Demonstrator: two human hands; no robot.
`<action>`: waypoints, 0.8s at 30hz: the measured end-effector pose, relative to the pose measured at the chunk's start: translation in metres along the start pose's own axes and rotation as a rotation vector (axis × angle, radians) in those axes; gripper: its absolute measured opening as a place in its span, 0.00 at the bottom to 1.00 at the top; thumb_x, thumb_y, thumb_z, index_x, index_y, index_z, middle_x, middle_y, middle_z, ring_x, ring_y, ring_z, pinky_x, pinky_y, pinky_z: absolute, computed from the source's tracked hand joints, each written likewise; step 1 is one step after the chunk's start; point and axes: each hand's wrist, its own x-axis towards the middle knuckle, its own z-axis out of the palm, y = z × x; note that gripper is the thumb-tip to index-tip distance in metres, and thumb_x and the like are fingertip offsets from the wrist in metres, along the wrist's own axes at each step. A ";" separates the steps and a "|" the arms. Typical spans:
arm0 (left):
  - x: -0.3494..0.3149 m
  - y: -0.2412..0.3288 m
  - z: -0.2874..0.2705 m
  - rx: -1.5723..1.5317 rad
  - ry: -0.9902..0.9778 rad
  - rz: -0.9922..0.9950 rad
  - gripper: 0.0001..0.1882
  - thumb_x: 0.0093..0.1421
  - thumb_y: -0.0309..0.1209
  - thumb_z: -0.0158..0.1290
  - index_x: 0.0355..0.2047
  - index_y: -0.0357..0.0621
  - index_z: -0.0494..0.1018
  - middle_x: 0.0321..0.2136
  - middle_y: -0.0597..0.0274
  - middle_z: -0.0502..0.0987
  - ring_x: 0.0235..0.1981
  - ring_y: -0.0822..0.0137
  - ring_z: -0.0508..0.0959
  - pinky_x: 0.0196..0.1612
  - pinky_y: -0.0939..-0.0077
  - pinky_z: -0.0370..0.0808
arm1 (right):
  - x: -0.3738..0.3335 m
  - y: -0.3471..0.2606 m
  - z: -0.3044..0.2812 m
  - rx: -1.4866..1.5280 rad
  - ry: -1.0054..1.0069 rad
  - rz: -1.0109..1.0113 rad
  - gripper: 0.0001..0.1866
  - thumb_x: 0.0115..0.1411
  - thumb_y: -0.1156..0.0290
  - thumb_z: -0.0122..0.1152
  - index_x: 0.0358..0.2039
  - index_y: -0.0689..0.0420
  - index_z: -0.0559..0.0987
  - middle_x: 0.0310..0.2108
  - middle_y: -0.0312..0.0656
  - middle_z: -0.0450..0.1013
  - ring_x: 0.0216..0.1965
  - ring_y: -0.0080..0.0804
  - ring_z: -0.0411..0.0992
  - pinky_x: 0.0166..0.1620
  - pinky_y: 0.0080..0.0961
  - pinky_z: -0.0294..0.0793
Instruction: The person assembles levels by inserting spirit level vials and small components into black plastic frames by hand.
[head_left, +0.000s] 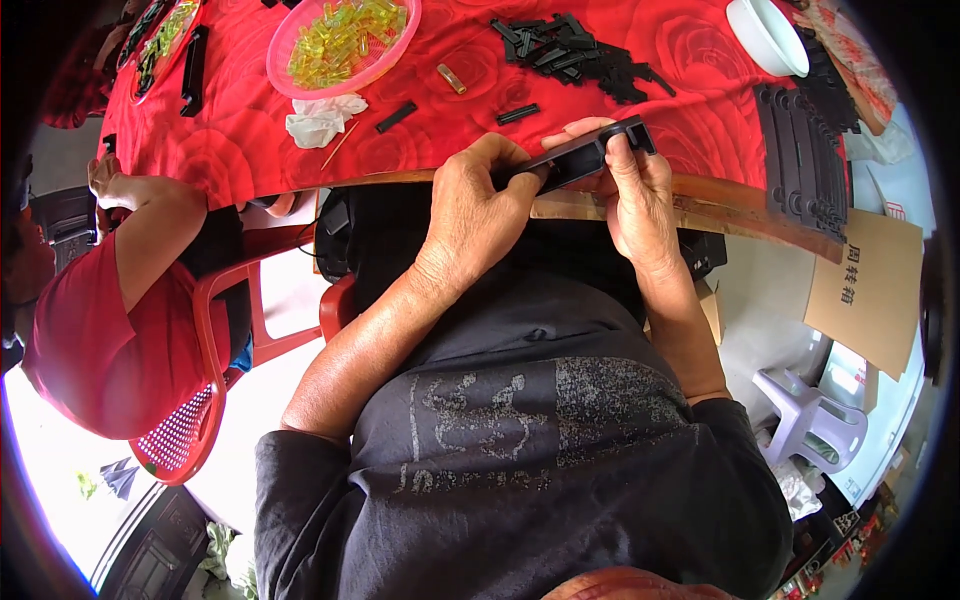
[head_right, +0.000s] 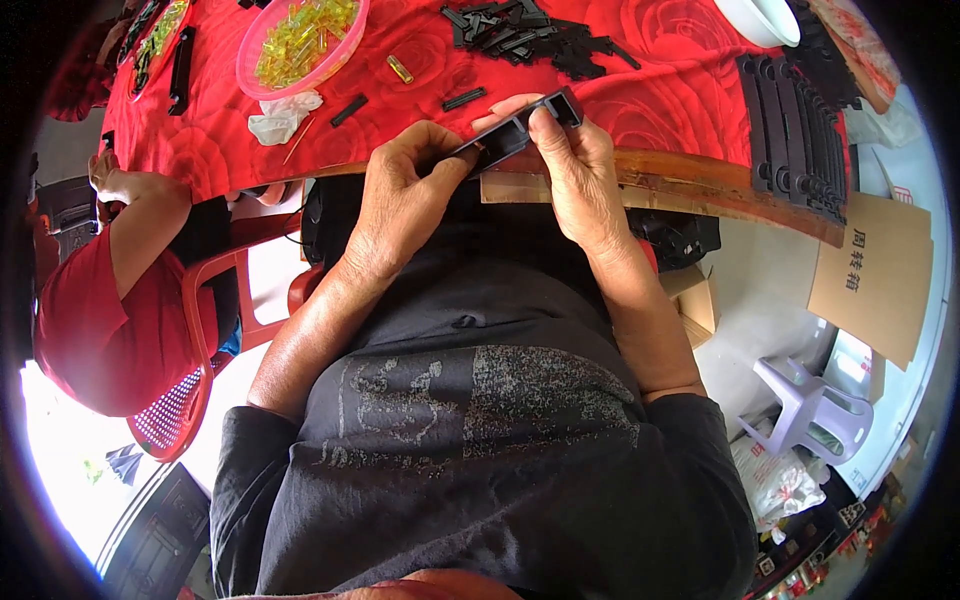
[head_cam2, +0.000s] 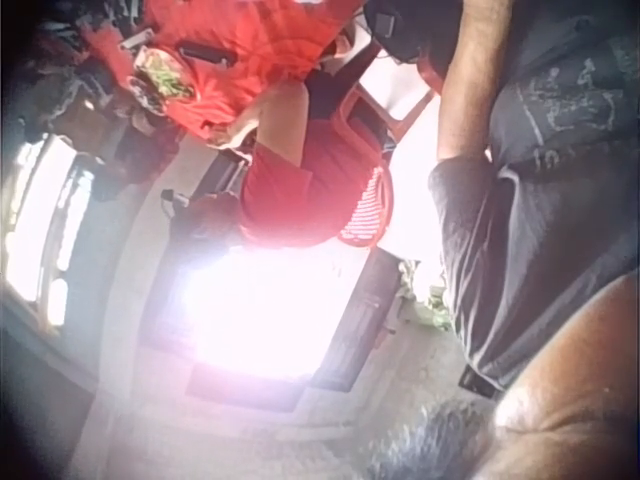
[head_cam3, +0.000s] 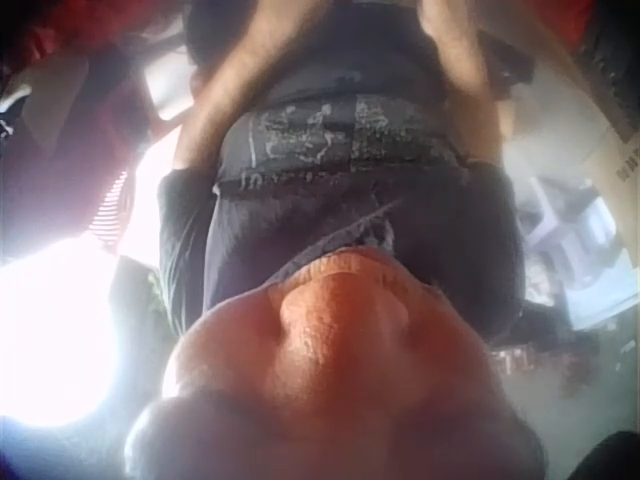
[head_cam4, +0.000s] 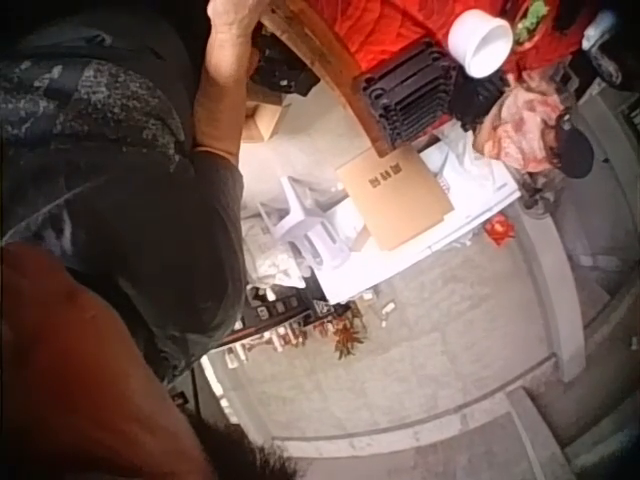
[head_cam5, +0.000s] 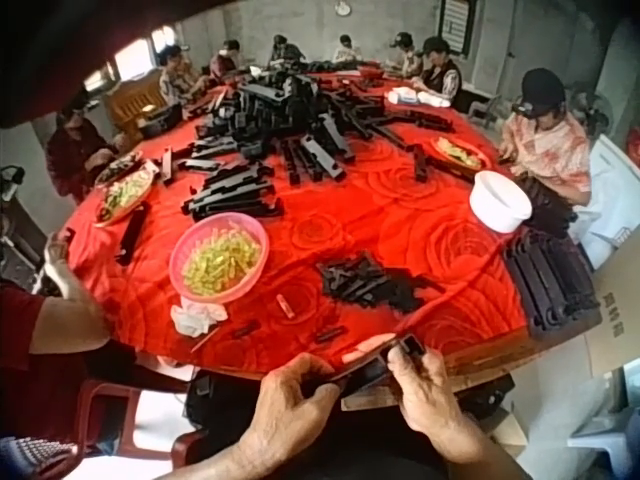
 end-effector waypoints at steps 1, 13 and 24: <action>0.000 0.001 0.000 0.002 0.000 0.000 0.09 0.56 0.29 0.60 0.32 0.33 0.77 0.24 0.51 0.80 0.28 0.63 0.81 0.34 0.68 0.75 | -0.001 0.000 0.000 -0.007 0.007 -0.009 0.25 0.74 0.51 0.44 0.47 0.63 0.78 0.41 0.46 0.80 0.46 0.31 0.78 0.54 0.31 0.76; -0.015 0.016 -0.001 0.123 -0.056 0.526 0.27 0.54 0.28 0.65 0.53 0.38 0.68 0.42 0.46 0.79 0.41 0.52 0.82 0.43 0.63 0.79 | -0.002 0.011 -0.011 0.244 0.133 0.200 0.25 0.72 0.50 0.49 0.49 0.63 0.76 0.42 0.48 0.79 0.41 0.36 0.81 0.44 0.32 0.83; -0.022 0.003 -0.005 0.425 -0.063 0.629 0.21 0.55 0.19 0.60 0.51 0.43 0.75 0.45 0.50 0.76 0.44 0.49 0.80 0.45 0.63 0.79 | -0.001 0.014 -0.013 0.253 0.215 0.232 0.23 0.71 0.51 0.51 0.45 0.61 0.78 0.38 0.45 0.80 0.37 0.33 0.81 0.38 0.28 0.84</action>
